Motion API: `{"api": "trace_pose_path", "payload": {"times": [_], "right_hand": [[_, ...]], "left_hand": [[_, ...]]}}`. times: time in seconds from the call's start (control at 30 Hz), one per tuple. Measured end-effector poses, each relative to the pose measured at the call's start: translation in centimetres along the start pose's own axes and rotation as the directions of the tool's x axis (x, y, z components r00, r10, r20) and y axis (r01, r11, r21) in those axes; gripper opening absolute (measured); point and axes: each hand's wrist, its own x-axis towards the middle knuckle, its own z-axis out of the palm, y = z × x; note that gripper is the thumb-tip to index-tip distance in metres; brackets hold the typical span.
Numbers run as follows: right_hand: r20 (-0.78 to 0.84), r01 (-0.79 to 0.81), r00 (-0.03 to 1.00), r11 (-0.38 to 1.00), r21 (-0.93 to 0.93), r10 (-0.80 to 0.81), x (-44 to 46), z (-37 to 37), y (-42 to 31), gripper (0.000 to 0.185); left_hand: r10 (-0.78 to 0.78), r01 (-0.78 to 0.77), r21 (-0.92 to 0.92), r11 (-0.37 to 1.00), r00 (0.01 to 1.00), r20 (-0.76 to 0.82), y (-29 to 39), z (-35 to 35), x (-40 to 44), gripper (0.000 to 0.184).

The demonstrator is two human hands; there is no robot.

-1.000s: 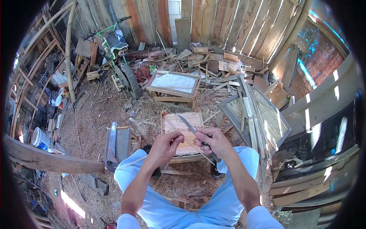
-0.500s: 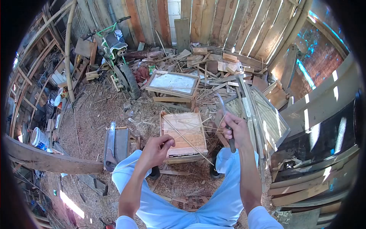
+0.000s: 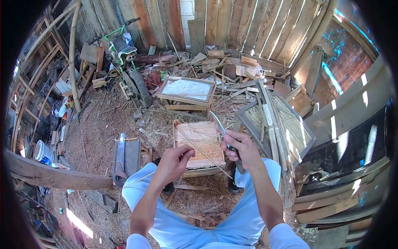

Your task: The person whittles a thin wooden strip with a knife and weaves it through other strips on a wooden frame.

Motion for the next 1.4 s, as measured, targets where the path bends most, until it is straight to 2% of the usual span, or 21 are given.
{"api": "trace_pose_path", "payload": {"times": [0.07,0.13,0.27,0.33,0.37,0.4,0.47,0.53,0.6,0.63,0.7,0.87,0.93,1.03,1.07,1.2,1.27,1.4], "right_hand": [[-0.023,-0.034,0.999,0.999,0.04,0.035,0.2,-1.6,-0.2,0.031],[-0.192,0.083,0.981,0.97,0.227,-0.038,0.4,-3.8,-1.2,0.029],[-0.183,0.192,0.971,0.96,0.206,-0.155,0.0,-5.0,-1.8,0.03],[-0.123,0.185,0.977,0.981,0.062,-0.176,-0.5,-2.9,-0.8,0.034],[-0.057,0.165,0.985,0.986,0.005,-0.165,-0.9,-1.9,-0.9,0.041],[-0.055,0.167,0.985,0.986,0.011,-0.166,-1.4,-0.9,-1.3,0.041],[0.09,0.147,0.986,0.983,-0.11,-0.137,-2.4,0.8,-1.9,0.045],[0.118,0.103,0.989,0.992,-0.075,-0.094,-3.0,1.9,-1.5,0.047],[0.196,0.058,0.98,0.995,-0.078,-0.042,-3.8,3.1,-1.2,0.046],[0.236,0.049,0.971,0.997,-0.066,-0.032,-3.9,3.3,-0.7,0.046],[0.241,0.02,0.971,0.995,-0.097,0.004,-3.9,3.4,0.0,0.045],[0.249,-0.064,0.962,0.979,-0.193,0.112,-3.3,2.4,0.5,0.04],[0.186,-0.065,0.977,0.973,-0.221,0.107,-2.8,1.8,0.8,0.039],[0.069,-0.051,0.996,0.998,-0.02,0.053,-2.1,0.4,0.7,0.039],[0.054,-0.06,0.997,0.998,-0.02,0.061,-1.9,-0.1,0.7,0.039],[0.134,-0.128,0.982,0.99,-0.053,0.134,-1.0,-0.8,1.4,0.04],[0.155,-0.251,0.953,0.964,-0.087,0.262,-0.7,-0.5,1.5,0.041],[0.174,-0.236,0.953,0.967,-0.095,0.249,-0.6,-0.8,1.0,0.038]], "left_hand": [[0.019,-0.019,-0.005,1.0,1.0,-0.011,-0.4,-0.1,-0.1,0.014],[0.041,-0.041,-0.008,0.999,0.999,-0.02,-1.0,-0.2,-0.2,0.014],[-0.016,0.015,-0.072,0.997,1.0,-0.021,-0.9,-0.4,-0.4,0.014],[-0.025,0.024,-0.084,0.996,1.0,-0.006,0.2,-0.5,-0.5,0.014],[-0.034,0.035,-0.11,0.993,0.999,0.01,0.8,-0.7,-0.5,0.016],[-0.044,0.046,-0.136,0.99,0.999,0.024,1.2,-1.0,-0.6,0.017],[-0.021,0.024,-0.184,0.983,1.0,0.018,1.6,-1.1,-0.7,0.018],[0.003,-0.001,-0.232,0.973,1.0,0.011,2.3,-1.2,-1.2,0.019],[-0.114,0.187,-0.479,0.858,0.977,0.179,3.4,-1.1,-1.8,0.019],[-0.12,0.194,-0.477,0.857,0.976,0.182,3.7,-0.6,-2.2,0.019],[-0.119,0.374,-0.748,0.547,0.92,0.373,4.2,0.7,-3.2,0.018],[-0.153,0.381,-0.699,0.605,0.917,0.367,2.5,1.9,-1.8,0.02],[-0.053,0.32,-0.722,0.613,0.929,0.367,1.1,2.9,-0.2,0.021],[-0.047,0.343,-0.754,0.559,0.922,0.385,0.1,4.5,0.6,0.023],[-0.062,0.351,-0.762,0.544,0.922,0.381,-0.1,5.1,0.5,0.024],[-0.09,0.357,-0.74,0.57,0.923,0.375,-1.7,5.8,0.5,0.025],[-0.157,0.364,-0.719,0.592,0.927,0.34,-1.2,5.6,0.4,0.022],[-0.195,0.392,-0.751,0.532,0.919,0.341,-0.4,5.3,-0.4,0.022]]}}
